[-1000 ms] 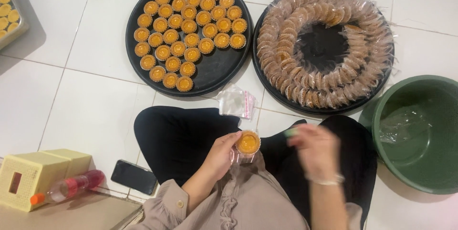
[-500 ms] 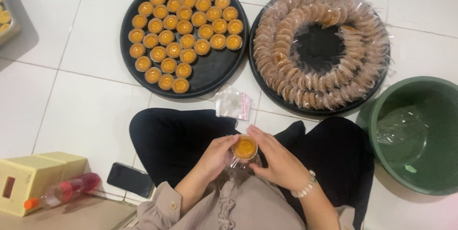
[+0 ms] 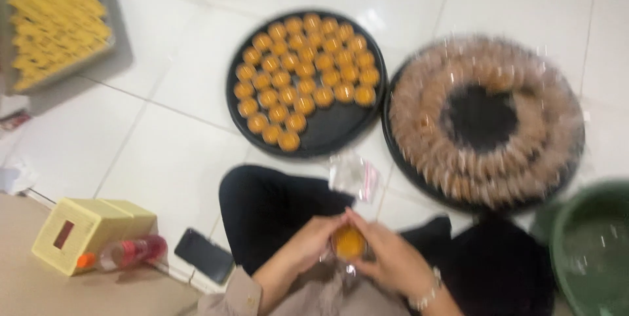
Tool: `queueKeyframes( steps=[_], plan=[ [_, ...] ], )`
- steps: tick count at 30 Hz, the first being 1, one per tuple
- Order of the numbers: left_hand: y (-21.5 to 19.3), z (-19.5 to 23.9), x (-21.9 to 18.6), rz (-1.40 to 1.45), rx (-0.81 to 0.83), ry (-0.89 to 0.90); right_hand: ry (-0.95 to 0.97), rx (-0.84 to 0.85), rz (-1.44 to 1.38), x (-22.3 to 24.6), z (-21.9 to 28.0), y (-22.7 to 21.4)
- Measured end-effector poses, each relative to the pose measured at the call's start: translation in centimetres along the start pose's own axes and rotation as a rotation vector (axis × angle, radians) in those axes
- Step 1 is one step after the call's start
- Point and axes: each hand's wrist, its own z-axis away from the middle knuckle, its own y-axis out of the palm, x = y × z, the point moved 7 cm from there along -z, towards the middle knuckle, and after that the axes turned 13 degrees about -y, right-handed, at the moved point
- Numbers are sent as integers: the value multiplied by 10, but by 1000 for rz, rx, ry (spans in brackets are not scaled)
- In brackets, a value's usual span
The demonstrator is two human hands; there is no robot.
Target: The person sits on the floor and individually wraps small egg tarts in clear plastic bags. They pick each tart from a black tray, place it into a bag, and set the wrapped tart onto a second tray. The process is repeated continuously.
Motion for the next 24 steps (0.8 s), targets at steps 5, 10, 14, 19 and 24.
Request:
queueKeyframes(
  steps=[5, 10, 14, 19, 24],
  plan=[
    [4, 11, -11, 63, -27, -136, 185, 1, -93, -23, 5, 2],
    [-55, 2, -20, -225, -323, 61, 194, -321, -85, -87, 40, -8],
    [-108, 39, -48, -278, -538, 114, 426, -575, -507, -173, 83, 3],
    [-166, 54, -43, -338, -759, 53, 548, -603, -860, -249, 105, 29],
    [-170, 60, -42, -173, -845, 70, 565, -501, -811, -238, 97, 34]
  ],
)
